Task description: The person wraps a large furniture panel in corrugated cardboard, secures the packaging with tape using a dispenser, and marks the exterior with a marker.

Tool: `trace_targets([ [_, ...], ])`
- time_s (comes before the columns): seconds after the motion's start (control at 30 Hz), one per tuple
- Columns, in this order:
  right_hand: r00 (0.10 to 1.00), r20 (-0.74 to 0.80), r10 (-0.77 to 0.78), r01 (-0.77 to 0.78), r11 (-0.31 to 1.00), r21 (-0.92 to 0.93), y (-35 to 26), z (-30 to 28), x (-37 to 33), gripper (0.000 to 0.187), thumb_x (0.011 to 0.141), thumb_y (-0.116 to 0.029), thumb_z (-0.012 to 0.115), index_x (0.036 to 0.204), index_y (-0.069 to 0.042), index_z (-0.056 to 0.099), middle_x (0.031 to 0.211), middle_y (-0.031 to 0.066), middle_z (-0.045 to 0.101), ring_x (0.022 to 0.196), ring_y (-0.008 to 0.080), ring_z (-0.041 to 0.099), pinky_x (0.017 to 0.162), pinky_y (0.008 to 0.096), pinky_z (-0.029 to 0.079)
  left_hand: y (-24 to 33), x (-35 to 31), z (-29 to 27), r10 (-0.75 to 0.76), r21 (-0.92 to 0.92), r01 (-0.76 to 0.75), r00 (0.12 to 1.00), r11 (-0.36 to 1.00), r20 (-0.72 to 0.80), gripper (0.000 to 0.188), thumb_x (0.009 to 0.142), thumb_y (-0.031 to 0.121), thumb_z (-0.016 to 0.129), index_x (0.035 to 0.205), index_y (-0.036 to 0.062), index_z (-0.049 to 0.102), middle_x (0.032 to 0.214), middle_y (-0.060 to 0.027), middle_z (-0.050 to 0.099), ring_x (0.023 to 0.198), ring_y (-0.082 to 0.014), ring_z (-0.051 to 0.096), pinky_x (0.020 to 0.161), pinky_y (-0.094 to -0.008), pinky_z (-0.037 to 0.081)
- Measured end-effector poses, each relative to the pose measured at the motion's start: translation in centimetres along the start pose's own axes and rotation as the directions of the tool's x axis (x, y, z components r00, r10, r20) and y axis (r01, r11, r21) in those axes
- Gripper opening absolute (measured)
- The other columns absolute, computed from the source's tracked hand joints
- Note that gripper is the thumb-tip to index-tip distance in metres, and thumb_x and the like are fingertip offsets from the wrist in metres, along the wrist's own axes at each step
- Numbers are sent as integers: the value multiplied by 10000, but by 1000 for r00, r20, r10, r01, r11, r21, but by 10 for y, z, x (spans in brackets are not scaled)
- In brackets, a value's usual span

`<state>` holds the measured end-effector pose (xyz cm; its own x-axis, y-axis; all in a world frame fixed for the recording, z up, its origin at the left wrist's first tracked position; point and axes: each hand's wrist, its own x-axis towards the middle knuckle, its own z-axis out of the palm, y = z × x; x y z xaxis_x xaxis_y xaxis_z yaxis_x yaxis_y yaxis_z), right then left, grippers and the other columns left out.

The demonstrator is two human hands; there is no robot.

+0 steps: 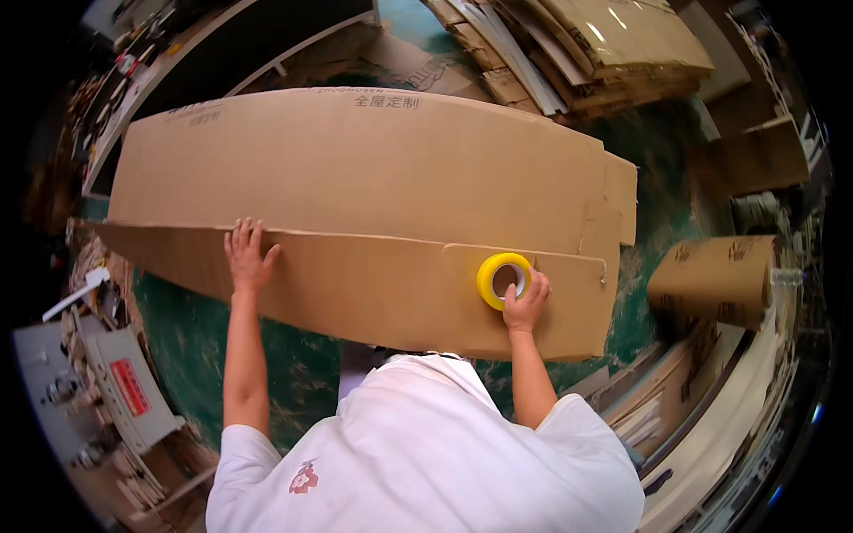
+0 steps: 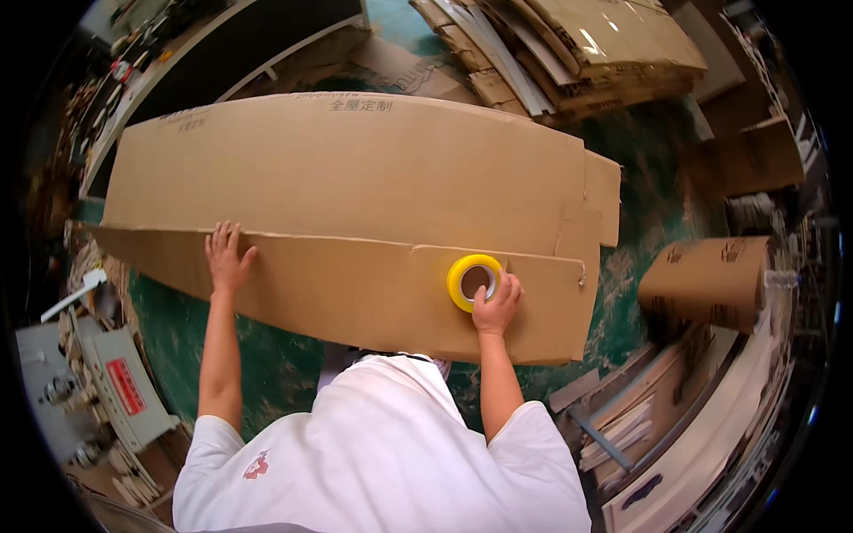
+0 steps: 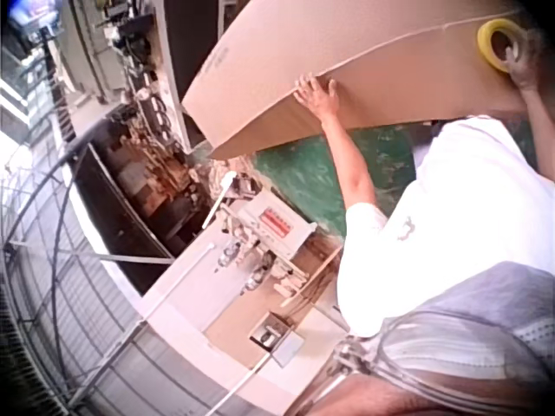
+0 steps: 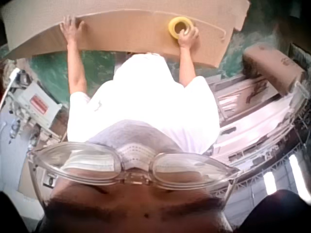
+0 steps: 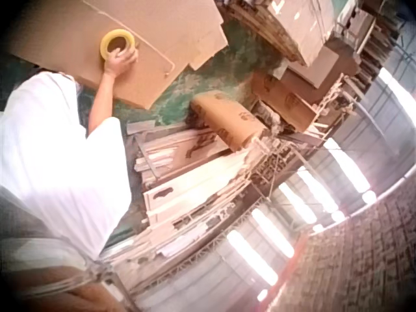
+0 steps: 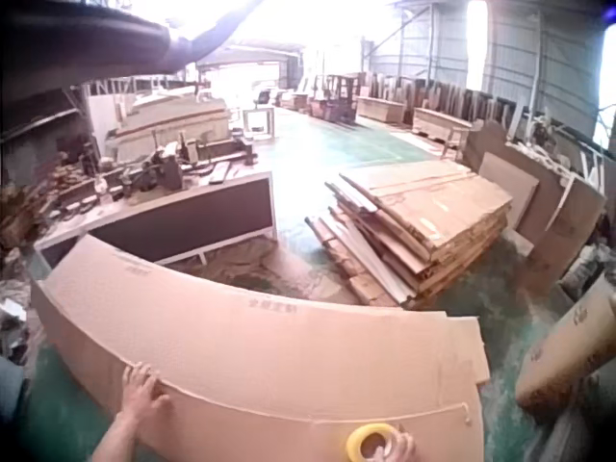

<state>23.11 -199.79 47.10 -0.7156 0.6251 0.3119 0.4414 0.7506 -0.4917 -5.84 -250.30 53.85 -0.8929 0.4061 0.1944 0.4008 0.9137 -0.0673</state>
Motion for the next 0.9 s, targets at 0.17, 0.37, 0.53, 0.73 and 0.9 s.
trace_targets([
  [0.17,958,-2,288,-287,954,-83,-9,15,1,737,742,-150,713,1423,-91,438,1315,217,522,1266,405,459,1094,490,359,-72,48,39,151,-218,-108,969,970,193,381,737,417,803,815,98,610,878,-105,622,916,-334,576,907,-479,423],
  [0.37,892,33,451,-440,883,-163,-39,22,24,682,734,-105,736,1378,-82,513,1295,208,566,1165,399,556,1013,466,450,-102,80,93,337,-343,-373,928,862,-160,523,709,601,740,534,142,559,576,-51,581,572,-252,595,570,-388,465],
  [0.53,952,290,92,-79,995,-55,-175,101,71,644,744,-26,678,1368,-95,533,1265,185,595,1169,369,561,1014,448,449,-110,90,97,345,-508,-354,931,785,-115,499,722,575,739,583,137,545,641,-49,583,652,-245,605,617,-381,466],
  [0.73,675,736,50,267,913,-307,-353,183,186,652,784,-185,668,1413,-171,498,1434,186,485,1291,366,479,1096,462,383,-119,95,85,269,-569,-267,960,778,-82,456,729,542,751,697,119,585,756,-45,568,763,-238,569,664,-375,450],
  [0.9,682,686,-255,435,895,-100,-424,321,236,718,805,-414,689,1434,-142,475,1466,168,457,1366,360,404,1144,470,309,-118,90,89,296,-675,-252,954,694,-51,371,796,441,716,667,117,591,735,-84,574,733,-274,571,649,-418,443],
])
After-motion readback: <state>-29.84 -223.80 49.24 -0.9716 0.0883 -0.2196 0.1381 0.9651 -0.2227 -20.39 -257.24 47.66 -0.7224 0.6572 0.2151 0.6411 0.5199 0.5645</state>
